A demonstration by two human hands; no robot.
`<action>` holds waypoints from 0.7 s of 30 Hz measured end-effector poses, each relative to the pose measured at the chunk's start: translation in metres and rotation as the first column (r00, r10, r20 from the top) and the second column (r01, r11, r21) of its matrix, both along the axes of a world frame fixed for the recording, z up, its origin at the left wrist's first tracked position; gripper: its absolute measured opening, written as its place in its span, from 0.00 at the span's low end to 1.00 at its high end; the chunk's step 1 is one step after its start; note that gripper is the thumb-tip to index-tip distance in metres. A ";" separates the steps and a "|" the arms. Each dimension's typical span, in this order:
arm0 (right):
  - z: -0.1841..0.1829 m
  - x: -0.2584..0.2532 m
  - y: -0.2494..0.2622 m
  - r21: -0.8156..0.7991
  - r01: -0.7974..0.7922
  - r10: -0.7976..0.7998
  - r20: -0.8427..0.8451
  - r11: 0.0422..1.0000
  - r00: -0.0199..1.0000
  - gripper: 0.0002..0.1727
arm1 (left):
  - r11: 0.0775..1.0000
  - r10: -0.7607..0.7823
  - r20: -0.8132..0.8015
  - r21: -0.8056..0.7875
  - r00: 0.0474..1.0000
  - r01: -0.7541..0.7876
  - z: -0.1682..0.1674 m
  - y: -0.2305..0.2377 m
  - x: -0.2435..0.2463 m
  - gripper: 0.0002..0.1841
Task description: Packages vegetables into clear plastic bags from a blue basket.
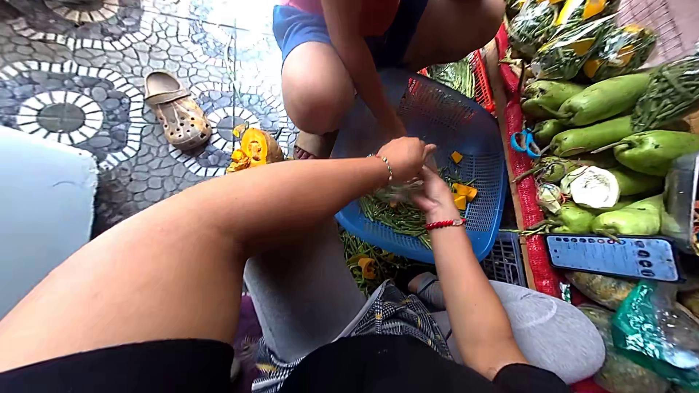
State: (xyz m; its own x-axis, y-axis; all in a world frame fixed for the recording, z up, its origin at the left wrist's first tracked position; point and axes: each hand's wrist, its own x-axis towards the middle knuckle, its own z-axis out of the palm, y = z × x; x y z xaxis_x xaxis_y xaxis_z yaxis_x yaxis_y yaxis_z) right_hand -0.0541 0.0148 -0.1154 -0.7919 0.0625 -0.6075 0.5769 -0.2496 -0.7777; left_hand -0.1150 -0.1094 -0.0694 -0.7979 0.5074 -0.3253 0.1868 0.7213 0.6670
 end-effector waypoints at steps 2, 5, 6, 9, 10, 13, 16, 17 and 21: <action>0.012 -0.010 0.004 0.010 0.007 -0.008 0.080 1.000 0.997 0.26 | 1.000 0.027 -0.002 -0.012 1.000 -0.027 0.001 -0.006 -0.009 0.33; 0.032 -0.024 0.009 0.092 -0.085 0.076 0.099 0.992 0.992 0.27 | 0.998 0.057 0.005 0.003 0.998 -0.057 0.005 -0.009 -0.017 0.34; 0.037 -0.026 0.011 0.185 -0.180 0.172 0.058 0.966 0.983 0.26 | 0.998 0.065 0.006 0.005 0.998 -0.065 0.006 -0.009 -0.019 0.34; 0.056 -0.027 0.036 0.388 -0.316 0.400 -0.156 0.866 0.903 0.20 | 0.994 0.106 -0.010 -0.016 0.994 -0.106 0.009 -0.011 -0.024 0.34; 0.058 -0.033 0.044 0.366 -0.236 0.342 -0.256 0.900 0.904 0.17 | 0.992 0.124 -0.019 -0.020 0.992 -0.125 0.010 -0.013 -0.027 0.34; 0.031 -0.049 0.074 0.490 0.019 0.140 -0.286 0.872 0.948 0.14 | 0.985 0.173 -0.017 0.000 0.985 -0.173 0.013 -0.022 -0.032 0.34; -0.029 -0.058 0.100 0.788 -0.317 0.437 0.069 0.528 0.897 0.19 | 0.951 0.282 0.049 0.120 0.958 -0.286 0.020 -0.029 -0.037 0.32; -0.046 -0.060 0.101 0.805 -0.403 0.505 0.153 0.434 0.850 0.20 | 0.924 0.333 0.086 0.167 0.939 -0.343 0.025 -0.030 -0.037 0.32; -0.108 -0.069 0.106 0.859 -0.419 0.476 0.248 0.295 0.844 0.32 | 0.795 0.435 0.239 0.351 0.868 -0.495 0.044 -0.034 -0.032 0.32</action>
